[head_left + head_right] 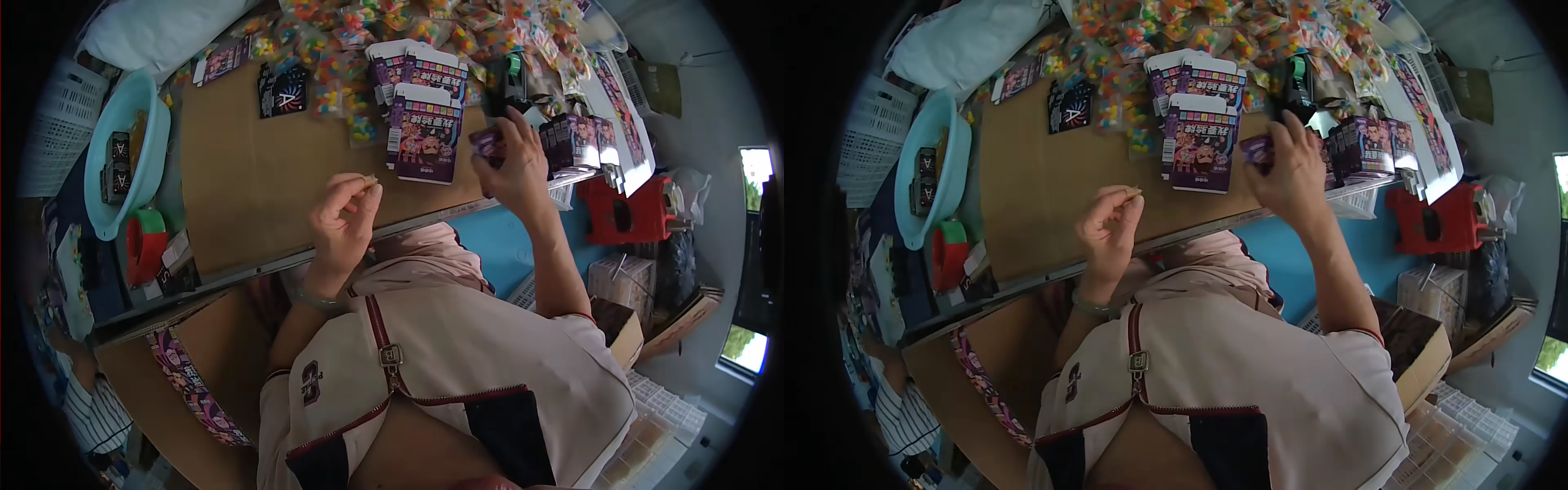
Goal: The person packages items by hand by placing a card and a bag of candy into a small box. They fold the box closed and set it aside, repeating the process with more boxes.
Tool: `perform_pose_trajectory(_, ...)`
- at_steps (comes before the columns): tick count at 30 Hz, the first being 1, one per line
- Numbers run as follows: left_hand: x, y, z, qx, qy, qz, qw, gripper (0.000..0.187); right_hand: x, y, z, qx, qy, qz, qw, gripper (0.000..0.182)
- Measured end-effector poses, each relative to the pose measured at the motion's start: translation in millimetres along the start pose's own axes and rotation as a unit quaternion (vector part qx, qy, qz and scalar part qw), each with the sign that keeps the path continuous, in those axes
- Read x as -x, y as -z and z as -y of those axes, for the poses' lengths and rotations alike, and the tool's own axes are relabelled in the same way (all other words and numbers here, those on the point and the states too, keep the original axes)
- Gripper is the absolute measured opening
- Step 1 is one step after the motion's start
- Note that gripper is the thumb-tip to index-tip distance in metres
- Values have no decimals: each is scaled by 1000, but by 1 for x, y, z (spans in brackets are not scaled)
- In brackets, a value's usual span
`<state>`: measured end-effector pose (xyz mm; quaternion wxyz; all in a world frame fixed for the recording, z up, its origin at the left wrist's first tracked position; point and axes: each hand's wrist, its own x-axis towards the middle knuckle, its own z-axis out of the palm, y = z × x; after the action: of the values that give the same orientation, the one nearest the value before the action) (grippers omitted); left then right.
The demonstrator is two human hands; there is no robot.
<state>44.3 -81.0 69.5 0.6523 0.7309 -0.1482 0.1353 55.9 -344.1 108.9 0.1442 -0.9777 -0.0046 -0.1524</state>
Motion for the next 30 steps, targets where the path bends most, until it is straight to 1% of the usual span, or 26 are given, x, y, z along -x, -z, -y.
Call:
perform_pose_trajectory(2,-2,-2,9,-19,27,8,999,8,-1,-11,-39,31,-54,-14,998,61)
perform_pose_trajectory(3,-2,-3,13,-23,25,6,999,8,-2,-19,-52,47,-87,2,995,63)
perform_pose_trajectory(4,-1,-2,17,-37,30,12,999,8,2,-29,-67,43,-85,0,995,63)
perform_pose_trajectory(5,0,-2,21,-52,34,17,998,9,7,-41,-82,76,-70,-1,995,64)
perform_pose_trajectory(6,2,-1,25,-58,31,14,998,9,3,-43,-79,109,-54,-2,993,64)
perform_pose_trajectory(7,6,0,29,-35,77,14,996,10,4,-42,-75,142,-68,3,987,62)
perform_pose_trajectory(8,8,1,31,-11,125,16,992,11,5,-39,-70,137,-65,3,988,62)
perform_pose_trajectory(9,8,2,32,-16,123,13,992,11,3,-34,-62,137,-52,-9,989,61)
perform_pose_trajectory(10,6,2,33,-55,144,33,988,15,-2,-30,-55,138,-38,-22,989,60)
perform_pose_trajectory(11,5,0,32,-93,165,54,980,19,-7,-29,-43,88,-21,-52,995,55)
perform_pose_trajectory(12,2,-5,32,-96,165,54,980,19,-14,-30,-29,85,-20,-53,995,55)
perform_pose_trajectory(13,-4,-13,33,-134,127,51,981,30,-24,-34,-14,-14,37,-45,998,52)
perform_pose_trajectory(14,-10,-22,33,-172,86,48,980,41,-34,-38,-1,-113,96,-40,988,49)
perform_pose_trajectory(15,-15,-31,36,-176,82,45,980,41,-43,-46,9,-116,123,-17,985,46)
perform_pose_trajectory(16,-19,-40,44,-220,5,29,975,51,-50,-56,16,-119,153,5,981,42)
perform_pose_trajectory(17,-22,-48,50,-263,-72,10,962,62,-52,-70,17,-97,178,2,979,41)
perform_pose_trajectory(18,-24,-51,53,-270,-76,0,960,62,-53,-75,24,-102,189,-3,977,41)
perform_pose_trajectory(20,-23,-54,56,-297,13,99,950,69,-46,-81,38,-88,171,33,981,39)
perform_pose_trajectory(21,-24,-54,54,-307,6,97,947,71,-46,-84,42,-65,179,10,982,41)
perform_pose_trajectory(22,-23,-53,54,-311,6,91,946,71,-47,-82,42,-69,185,9,980,41)
perform_pose_trajectory(24,-21,-52,52,-292,-13,77,953,73,-50,-73,43,-118,117,104,981,31)
perform_pose_trajectory(25,-20,-51,49,-294,-14,77,953,73,-49,-70,46,-123,146,64,980,23)
perform_pose_trajectory(26,-19,-50,45,-291,-21,68,954,74,-46,-69,49,-125,146,62,979,23)
perform_pose_trajectory(29,-13,-45,36,-278,-23,51,959,73,-41,-58,65,-121,156,81,977,23)
perform_pose_trajectory(30,-10,-43,33,-267,-18,45,963,72,-41,-46,76,-101,153,114,976,20)
